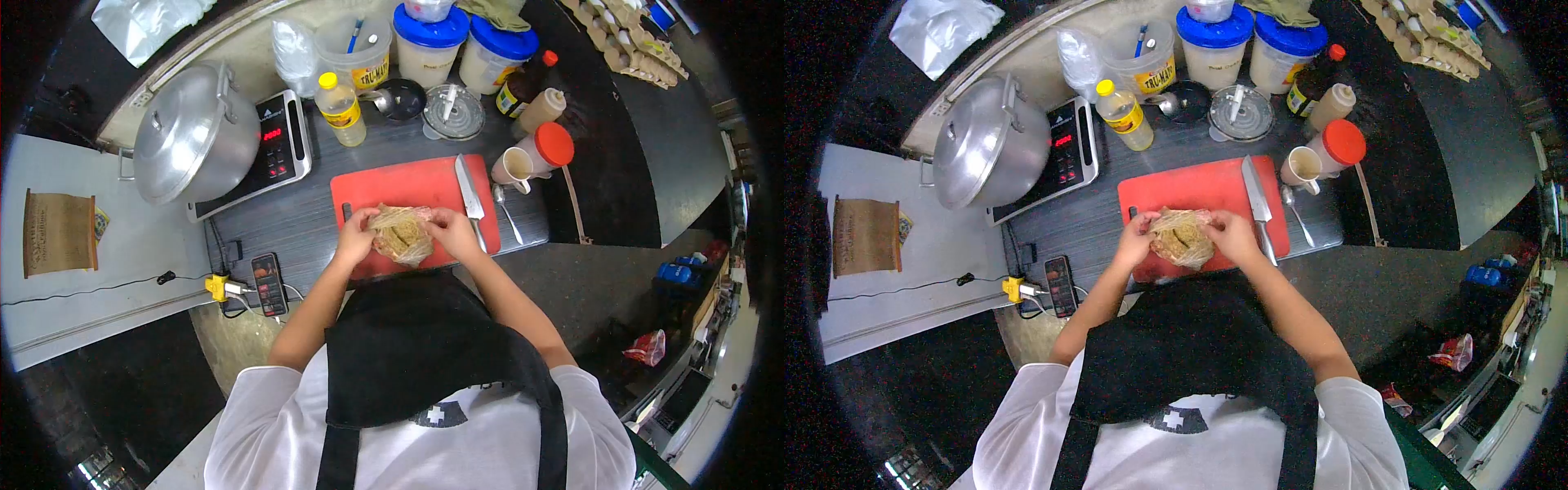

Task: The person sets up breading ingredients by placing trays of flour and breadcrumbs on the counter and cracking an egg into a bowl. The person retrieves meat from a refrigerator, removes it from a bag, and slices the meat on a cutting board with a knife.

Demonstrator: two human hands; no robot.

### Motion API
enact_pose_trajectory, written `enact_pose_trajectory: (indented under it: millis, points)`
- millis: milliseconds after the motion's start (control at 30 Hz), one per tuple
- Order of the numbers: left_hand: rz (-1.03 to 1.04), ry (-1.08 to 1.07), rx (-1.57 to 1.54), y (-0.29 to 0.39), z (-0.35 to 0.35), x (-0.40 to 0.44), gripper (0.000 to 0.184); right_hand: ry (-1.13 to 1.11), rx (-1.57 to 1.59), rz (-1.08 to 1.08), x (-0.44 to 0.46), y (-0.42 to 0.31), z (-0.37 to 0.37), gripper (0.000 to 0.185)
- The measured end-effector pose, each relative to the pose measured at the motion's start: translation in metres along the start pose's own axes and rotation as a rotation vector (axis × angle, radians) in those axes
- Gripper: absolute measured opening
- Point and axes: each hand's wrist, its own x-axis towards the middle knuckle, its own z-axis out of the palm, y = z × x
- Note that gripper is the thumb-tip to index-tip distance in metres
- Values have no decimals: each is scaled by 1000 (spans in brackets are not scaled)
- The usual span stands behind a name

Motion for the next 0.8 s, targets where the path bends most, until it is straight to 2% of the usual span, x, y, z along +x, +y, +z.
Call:
enact_pose_trajectory:
  millis: [100, 167, 400, 467, 500, 533, 567, 600, 633, 667, 700, 733, 767, 800]
  points:
    - [-120, 19, -27, 27, 3, -6, 30, -93, 168, 16, 10, 22, 9, 22]
    - [-126, 34, -33, 29, 4, -7, 28, -157, 294, 19, 8, 24, 12, 21]
    - [-194, -29, -183, 33, 4, -3, 33, -197, 409, 80, 9, 22, 13, 20]
    - [-248, -108, -228, 77, 9, -21, 40, -124, 368, -75, 1, 16, 16, 17]
    - [-187, -116, -261, 67, 10, -20, 43, -3, 457, -159, -5, 7, 23, 14]
    - [-139, -218, -185, 60, 8, -13, 37, 36, 254, -174, -8, -11, 19, 17]
    - [0, -298, -89, 49, 5, -1, 32, -42, 282, -234, -6, -10, 16, 21]
    - [51, -295, -149, 41, 5, 0, 30, -9, 159, -344, -2, -11, 17, 17]
    - [6, -308, -14, 37, 2, 5, 33, -29, 167, -249, -1, -15, 17, 14]
    - [19, -154, -11, 22, 6, 5, 42, 49, -21, -369, -4, -33, 12, 13]
    - [22, -97, 302, -1, 8, 19, 52, 85, -39, -370, 2, -31, 15, 13]
    - [0, -203, 226, -62, 7, 49, 56, 109, -32, -337, 2, -38, 16, 14]
    - [-73, -181, 273, -14, 2, 31, 62, 125, 12, -317, 4, -40, 18, 13]
    - [-69, -175, 273, -8, -1, 28, 65, 141, 59, -289, 5, -40, 19, 12]
